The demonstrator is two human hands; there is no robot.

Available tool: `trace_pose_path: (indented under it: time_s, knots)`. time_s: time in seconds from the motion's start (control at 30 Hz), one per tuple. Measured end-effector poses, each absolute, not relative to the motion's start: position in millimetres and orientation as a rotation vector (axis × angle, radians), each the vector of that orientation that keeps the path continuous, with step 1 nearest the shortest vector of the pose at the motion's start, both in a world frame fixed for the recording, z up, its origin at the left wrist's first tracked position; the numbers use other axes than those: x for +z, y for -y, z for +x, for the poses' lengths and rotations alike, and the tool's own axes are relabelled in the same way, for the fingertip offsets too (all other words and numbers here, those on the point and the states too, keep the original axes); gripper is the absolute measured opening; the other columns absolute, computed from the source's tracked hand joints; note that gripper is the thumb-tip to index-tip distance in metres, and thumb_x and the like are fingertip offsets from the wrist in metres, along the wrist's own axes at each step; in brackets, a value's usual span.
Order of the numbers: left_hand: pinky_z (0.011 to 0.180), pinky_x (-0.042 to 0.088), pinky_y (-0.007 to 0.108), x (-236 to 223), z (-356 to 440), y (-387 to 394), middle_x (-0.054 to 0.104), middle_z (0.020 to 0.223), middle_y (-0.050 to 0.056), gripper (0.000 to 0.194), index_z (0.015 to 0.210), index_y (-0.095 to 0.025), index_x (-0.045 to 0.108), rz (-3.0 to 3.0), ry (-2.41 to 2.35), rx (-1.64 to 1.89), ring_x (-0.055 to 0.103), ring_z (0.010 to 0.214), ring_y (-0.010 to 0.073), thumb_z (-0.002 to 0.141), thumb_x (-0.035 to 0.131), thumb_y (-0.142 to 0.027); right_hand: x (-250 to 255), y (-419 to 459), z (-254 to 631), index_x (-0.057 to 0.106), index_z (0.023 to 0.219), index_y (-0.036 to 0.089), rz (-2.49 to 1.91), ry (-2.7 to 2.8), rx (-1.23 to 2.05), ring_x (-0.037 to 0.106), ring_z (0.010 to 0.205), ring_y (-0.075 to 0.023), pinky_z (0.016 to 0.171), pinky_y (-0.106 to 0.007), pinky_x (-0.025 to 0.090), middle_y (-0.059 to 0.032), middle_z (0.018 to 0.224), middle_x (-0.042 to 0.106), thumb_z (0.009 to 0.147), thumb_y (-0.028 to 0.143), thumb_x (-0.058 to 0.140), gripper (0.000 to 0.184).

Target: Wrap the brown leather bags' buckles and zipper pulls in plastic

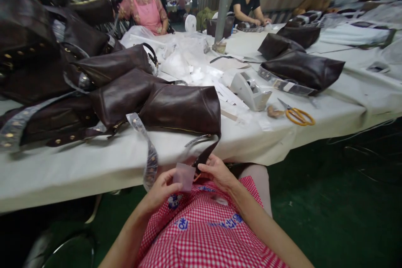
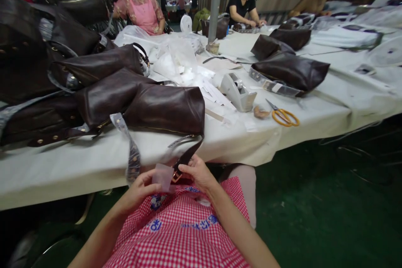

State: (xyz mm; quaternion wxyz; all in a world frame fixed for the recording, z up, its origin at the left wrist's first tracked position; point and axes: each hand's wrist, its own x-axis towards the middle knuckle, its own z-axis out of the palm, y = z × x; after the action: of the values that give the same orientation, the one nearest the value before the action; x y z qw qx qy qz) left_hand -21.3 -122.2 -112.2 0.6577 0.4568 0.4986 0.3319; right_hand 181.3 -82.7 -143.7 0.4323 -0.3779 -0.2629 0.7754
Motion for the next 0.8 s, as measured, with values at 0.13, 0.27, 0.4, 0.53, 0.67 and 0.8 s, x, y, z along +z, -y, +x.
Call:
trace_pose_path:
  time_s: [0.13, 0.27, 0.4, 0.53, 0.67, 0.8]
  knots:
    - [0.073, 0.049, 0.029, -118, -36, 126, 0.07, 0.079, 0.003, 0.024, 0.087, -0.015, 0.069, 0.941, -1.262, 0.793, 0.063, 0.078, 0.0197, 0.064, 0.063, -0.018, -141, 84, 182, 0.06, 0.094, 0.019, -1.038, 0.674, 1.839, 0.069, 0.068, -0.0168, 0.061, -0.027, 0.057, -0.0003, 0.08, 0.073, 0.052, 0.028, 0.089, 0.051]
    - [0.066, 0.044, 0.023, -117, -41, 131, 0.067, 0.081, 0.002, 0.023, 0.09, -0.015, 0.065, 0.925, -1.222, 0.764, 0.059, 0.071, 0.015, 0.068, 0.067, -0.023, -135, 86, 186, 0.061, 0.093, 0.019, -1.05, 0.69, 1.831, 0.07, 0.068, -0.0183, 0.06, -0.029, 0.058, -0.0011, 0.081, 0.072, 0.054, 0.03, 0.088, 0.049]
    - [0.058, 0.038, 0.02, -107, -37, 135, 0.063, 0.077, 0.0, 0.025, 0.089, -0.016, 0.064, 0.975, -1.14, 0.701, 0.052, 0.064, 0.0114, 0.077, 0.068, -0.037, -126, 86, 192, 0.062, 0.092, 0.017, -1.022, 0.72, 1.83, 0.07, 0.07, -0.0188, 0.06, -0.029, 0.058, -0.0036, 0.085, 0.073, 0.056, 0.031, 0.087, 0.045]
    - [0.051, 0.03, 0.019, -104, -28, 137, 0.054, 0.064, -0.004, 0.032, 0.082, -0.016, 0.062, 0.962, -1.201, 0.742, 0.043, 0.054, 0.0091, 0.08, 0.064, -0.049, -118, 85, 197, 0.063, 0.09, 0.016, -0.999, 0.722, 1.833, 0.069, 0.069, -0.0177, 0.06, -0.029, 0.059, -0.004, 0.085, 0.073, 0.058, 0.03, 0.087, 0.043]
    - [0.051, 0.03, 0.02, -105, -22, 135, 0.057, 0.066, -0.001, 0.035, 0.081, -0.014, 0.067, 1.013, -1.197, 0.692, 0.045, 0.056, 0.01, 0.08, 0.063, -0.049, -114, 84, 203, 0.064, 0.088, 0.016, -0.982, 0.692, 1.875, 0.069, 0.066, -0.016, 0.058, -0.026, 0.058, -0.0031, 0.081, 0.072, 0.058, 0.028, 0.086, 0.039]
    - [0.051, 0.03, 0.021, -110, -21, 129, 0.057, 0.061, 0.0, 0.034, 0.068, -0.013, 0.066, 1.027, -1.276, 0.757, 0.045, 0.055, 0.0103, 0.077, 0.066, -0.046, -113, 84, 213, 0.067, 0.092, 0.015, -0.951, 0.63, 1.99, 0.07, 0.07, -0.0158, 0.057, -0.022, 0.056, -0.0073, 0.091, 0.074, 0.065, 0.027, 0.083, 0.033]
